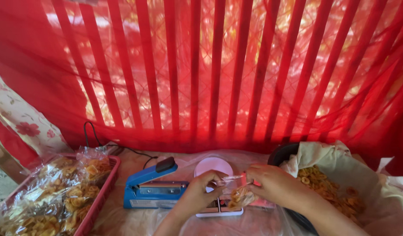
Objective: The person weighs pieces of dry fruit on a scale, places them into small plastic bags, and seals the bags using an impulse sealer.
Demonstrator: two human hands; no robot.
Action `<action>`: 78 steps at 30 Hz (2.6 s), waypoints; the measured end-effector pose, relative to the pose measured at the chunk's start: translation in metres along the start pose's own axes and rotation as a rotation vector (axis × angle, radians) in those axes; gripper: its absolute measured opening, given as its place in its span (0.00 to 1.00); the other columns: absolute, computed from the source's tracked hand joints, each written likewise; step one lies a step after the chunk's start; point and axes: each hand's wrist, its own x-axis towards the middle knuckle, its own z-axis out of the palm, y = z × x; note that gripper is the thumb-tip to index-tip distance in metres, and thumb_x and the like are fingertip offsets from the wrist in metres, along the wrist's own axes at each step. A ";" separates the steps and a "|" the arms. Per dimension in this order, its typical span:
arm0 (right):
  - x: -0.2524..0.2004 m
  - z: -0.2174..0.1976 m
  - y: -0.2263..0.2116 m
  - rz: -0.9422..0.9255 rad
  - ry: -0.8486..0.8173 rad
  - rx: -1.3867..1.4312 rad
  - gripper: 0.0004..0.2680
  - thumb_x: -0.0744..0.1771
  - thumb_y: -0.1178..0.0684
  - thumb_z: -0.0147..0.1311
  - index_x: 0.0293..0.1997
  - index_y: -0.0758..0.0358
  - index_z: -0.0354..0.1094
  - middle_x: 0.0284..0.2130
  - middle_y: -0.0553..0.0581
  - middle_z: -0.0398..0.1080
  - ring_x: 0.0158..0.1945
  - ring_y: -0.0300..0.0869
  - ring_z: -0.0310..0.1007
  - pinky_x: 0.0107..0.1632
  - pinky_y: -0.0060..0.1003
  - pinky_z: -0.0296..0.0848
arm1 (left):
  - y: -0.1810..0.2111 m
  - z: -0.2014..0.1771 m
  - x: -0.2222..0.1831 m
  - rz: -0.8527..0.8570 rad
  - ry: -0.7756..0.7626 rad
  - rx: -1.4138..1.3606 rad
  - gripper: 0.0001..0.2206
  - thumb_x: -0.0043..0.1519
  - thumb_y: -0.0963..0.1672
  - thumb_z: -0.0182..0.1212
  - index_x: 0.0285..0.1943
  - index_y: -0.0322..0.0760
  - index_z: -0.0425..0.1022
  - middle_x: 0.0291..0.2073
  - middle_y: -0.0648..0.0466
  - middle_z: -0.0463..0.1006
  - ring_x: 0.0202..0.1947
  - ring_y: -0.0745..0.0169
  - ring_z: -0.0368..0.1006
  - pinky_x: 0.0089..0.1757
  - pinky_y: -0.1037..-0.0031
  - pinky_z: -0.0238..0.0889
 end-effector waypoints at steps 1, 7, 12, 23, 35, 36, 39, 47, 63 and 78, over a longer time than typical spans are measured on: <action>0.000 0.007 0.001 -0.006 0.011 -0.004 0.08 0.64 0.50 0.59 0.34 0.62 0.67 0.32 0.59 0.70 0.39 0.55 0.73 0.40 0.50 0.70 | -0.021 0.013 -0.008 -0.011 0.077 -0.184 0.06 0.63 0.38 0.64 0.41 0.34 0.70 0.50 0.51 0.81 0.49 0.66 0.76 0.51 0.73 0.72; 0.009 0.023 0.014 0.036 0.061 -0.034 0.09 0.63 0.50 0.61 0.37 0.61 0.67 0.30 0.61 0.71 0.39 0.56 0.73 0.41 0.51 0.70 | -0.079 0.048 -0.008 -0.060 0.292 -0.722 0.31 0.56 0.38 0.65 0.68 0.50 0.58 0.53 0.55 0.77 0.54 0.64 0.75 0.53 0.71 0.70; 0.016 0.027 0.012 -0.023 0.054 0.110 0.08 0.63 0.52 0.63 0.38 0.62 0.70 0.33 0.58 0.76 0.42 0.50 0.77 0.44 0.44 0.74 | -0.089 0.080 -0.018 -0.329 0.272 -0.881 0.29 0.59 0.43 0.66 0.71 0.44 0.60 0.55 0.55 0.78 0.54 0.64 0.74 0.49 0.70 0.70; 0.004 0.099 0.046 0.373 0.446 0.835 0.19 0.63 0.56 0.61 0.61 0.56 0.66 0.37 0.48 0.73 0.39 0.33 0.72 0.40 0.32 0.74 | -0.052 0.094 -0.019 -0.411 0.556 -1.059 0.16 0.62 0.45 0.63 0.57 0.34 0.80 0.43 0.52 0.84 0.40 0.61 0.81 0.38 0.68 0.75; 0.007 0.191 0.049 0.417 0.687 1.413 0.02 0.66 0.60 0.58 0.38 0.66 0.74 0.29 0.51 0.76 0.32 0.33 0.74 0.35 0.29 0.73 | -0.077 0.075 -0.044 -0.323 0.628 -0.896 0.09 0.63 0.42 0.65 0.45 0.28 0.81 0.35 0.50 0.86 0.35 0.65 0.80 0.40 0.74 0.72; 0.009 0.190 0.050 0.477 0.668 1.434 0.02 0.66 0.59 0.57 0.39 0.64 0.74 0.30 0.51 0.76 0.32 0.34 0.74 0.35 0.29 0.72 | -0.077 0.073 -0.040 -0.329 0.631 -0.873 0.09 0.63 0.42 0.65 0.45 0.27 0.81 0.36 0.51 0.85 0.35 0.66 0.80 0.40 0.75 0.72; 0.015 0.191 0.058 0.585 0.621 1.474 0.04 0.67 0.56 0.57 0.41 0.62 0.74 0.30 0.52 0.76 0.30 0.35 0.71 0.33 0.30 0.69 | -0.076 0.065 -0.023 -0.337 0.577 -0.820 0.12 0.66 0.44 0.62 0.47 0.26 0.82 0.35 0.50 0.83 0.33 0.65 0.79 0.38 0.73 0.72; 0.030 0.187 0.079 0.550 0.845 1.538 0.04 0.67 0.54 0.54 0.42 0.60 0.73 0.32 0.46 0.75 0.34 0.31 0.74 0.37 0.28 0.73 | -0.055 0.046 0.000 -0.482 0.504 -0.852 0.18 0.66 0.49 0.55 0.53 0.29 0.79 0.44 0.44 0.86 0.38 0.57 0.83 0.41 0.66 0.76; 0.017 0.205 0.060 0.461 0.740 1.543 0.05 0.68 0.54 0.54 0.38 0.63 0.73 0.28 0.46 0.70 0.30 0.30 0.63 0.36 0.26 0.64 | -0.071 0.053 -0.005 -0.270 0.653 -0.972 0.15 0.68 0.48 0.58 0.50 0.30 0.80 0.42 0.48 0.84 0.42 0.56 0.81 0.45 0.66 0.74; 0.014 0.223 0.069 0.349 0.846 1.676 0.04 0.69 0.57 0.55 0.45 0.65 0.72 0.37 0.53 0.75 0.41 0.37 0.72 0.45 0.35 0.70 | -0.057 0.062 -0.014 -0.280 0.572 -0.868 0.16 0.68 0.47 0.49 0.56 0.32 0.77 0.47 0.47 0.84 0.41 0.61 0.81 0.43 0.70 0.76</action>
